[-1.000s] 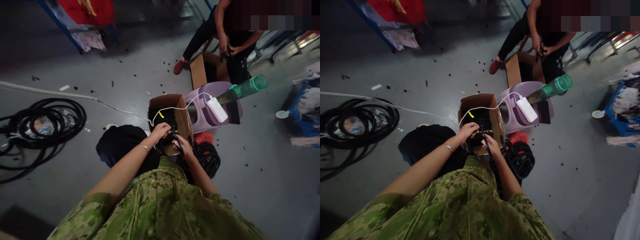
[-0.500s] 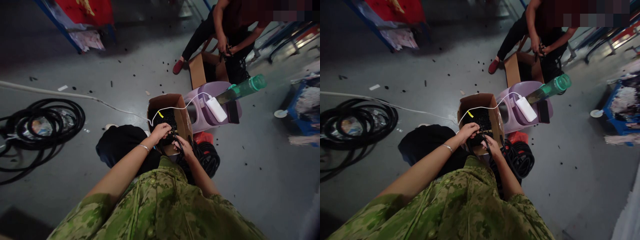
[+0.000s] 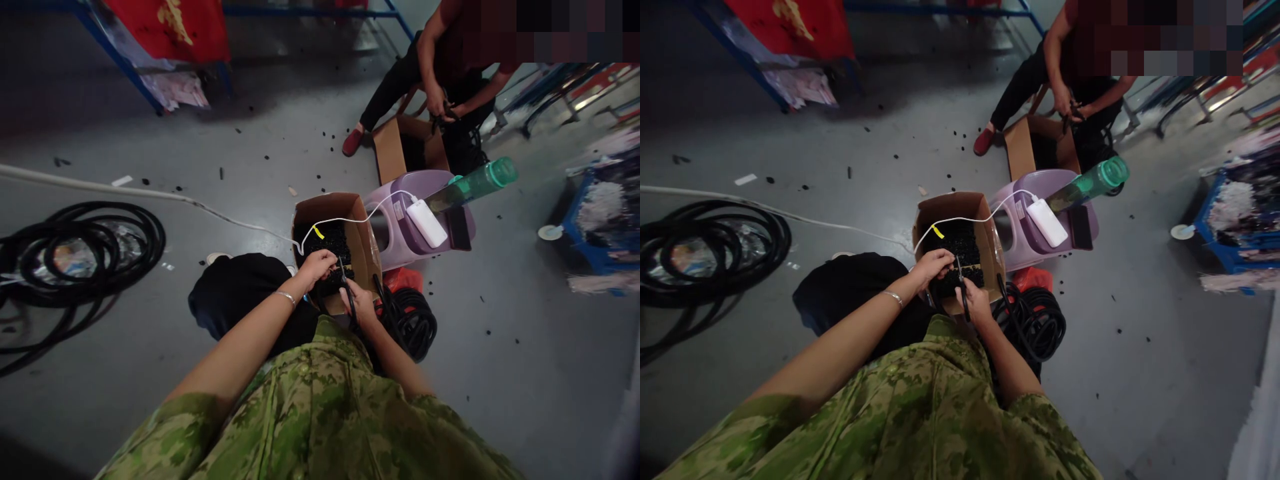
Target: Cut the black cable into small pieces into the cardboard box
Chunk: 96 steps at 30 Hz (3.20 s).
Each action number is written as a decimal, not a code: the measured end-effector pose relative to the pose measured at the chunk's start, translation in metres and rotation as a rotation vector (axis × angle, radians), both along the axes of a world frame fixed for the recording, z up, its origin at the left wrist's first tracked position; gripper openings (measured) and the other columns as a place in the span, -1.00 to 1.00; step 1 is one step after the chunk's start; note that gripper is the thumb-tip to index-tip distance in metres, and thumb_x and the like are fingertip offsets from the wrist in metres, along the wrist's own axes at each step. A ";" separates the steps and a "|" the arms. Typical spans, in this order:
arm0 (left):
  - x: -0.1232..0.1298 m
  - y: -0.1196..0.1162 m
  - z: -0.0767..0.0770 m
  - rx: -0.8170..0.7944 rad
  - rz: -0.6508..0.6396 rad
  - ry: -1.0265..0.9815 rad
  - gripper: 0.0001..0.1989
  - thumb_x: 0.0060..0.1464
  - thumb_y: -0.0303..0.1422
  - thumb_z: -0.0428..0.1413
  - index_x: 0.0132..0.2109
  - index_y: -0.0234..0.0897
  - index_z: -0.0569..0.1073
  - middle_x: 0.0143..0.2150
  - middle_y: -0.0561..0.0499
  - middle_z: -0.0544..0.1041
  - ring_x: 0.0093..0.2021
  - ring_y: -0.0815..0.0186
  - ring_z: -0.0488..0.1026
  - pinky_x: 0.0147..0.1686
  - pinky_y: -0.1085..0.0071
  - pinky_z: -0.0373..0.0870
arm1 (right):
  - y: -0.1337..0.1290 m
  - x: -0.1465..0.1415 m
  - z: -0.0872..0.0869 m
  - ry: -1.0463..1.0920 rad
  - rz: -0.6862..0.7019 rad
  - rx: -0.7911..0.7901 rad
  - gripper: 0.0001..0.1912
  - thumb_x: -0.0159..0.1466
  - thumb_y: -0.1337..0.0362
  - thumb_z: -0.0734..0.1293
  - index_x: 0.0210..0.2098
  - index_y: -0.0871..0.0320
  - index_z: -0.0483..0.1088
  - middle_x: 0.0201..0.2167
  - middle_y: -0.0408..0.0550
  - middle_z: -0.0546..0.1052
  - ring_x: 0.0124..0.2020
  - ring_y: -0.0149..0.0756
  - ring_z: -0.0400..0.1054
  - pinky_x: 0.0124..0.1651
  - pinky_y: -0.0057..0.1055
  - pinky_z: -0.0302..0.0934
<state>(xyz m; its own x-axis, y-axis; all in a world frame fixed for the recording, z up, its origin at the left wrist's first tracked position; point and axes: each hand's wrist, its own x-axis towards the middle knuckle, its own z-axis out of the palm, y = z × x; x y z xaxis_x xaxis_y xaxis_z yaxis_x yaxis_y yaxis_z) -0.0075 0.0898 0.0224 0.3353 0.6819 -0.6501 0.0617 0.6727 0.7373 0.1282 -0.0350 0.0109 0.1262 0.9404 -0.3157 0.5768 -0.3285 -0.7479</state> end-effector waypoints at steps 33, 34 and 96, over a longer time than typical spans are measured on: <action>0.001 0.003 -0.012 0.001 -0.138 0.073 -0.80 0.10 -0.55 0.12 -0.47 -0.32 0.33 -0.63 0.15 0.35 -0.71 0.54 0.15 -0.66 0.56 0.05 | 0.017 -0.002 -0.016 0.122 -0.061 -0.112 -0.47 0.30 -0.06 0.18 0.10 0.11 0.43 -0.62 -0.22 0.42 -0.67 -0.44 0.30 -0.53 -0.52 0.24; 0.001 0.003 -0.013 -0.003 -0.129 0.071 -0.80 0.11 -0.55 0.11 -0.46 -0.32 0.32 -0.63 0.15 0.35 -0.71 0.54 0.15 -0.66 0.56 0.05 | 0.015 -0.003 -0.016 0.083 -0.059 -0.107 -0.47 0.30 -0.06 0.18 0.08 0.11 0.45 -0.64 -0.22 0.41 -0.68 -0.42 0.31 -0.52 -0.51 0.24; 0.002 -0.001 -0.005 -0.063 -0.148 0.094 -0.66 0.25 -0.51 -0.02 -0.53 -0.31 0.25 -0.67 0.17 0.23 -0.75 0.55 0.09 -0.70 0.54 0.02 | 0.004 0.011 -0.026 0.263 0.014 -0.129 -0.46 0.30 -0.05 0.22 0.12 0.16 0.38 -0.52 -0.15 0.48 -0.58 -0.40 0.35 -0.44 -0.48 0.25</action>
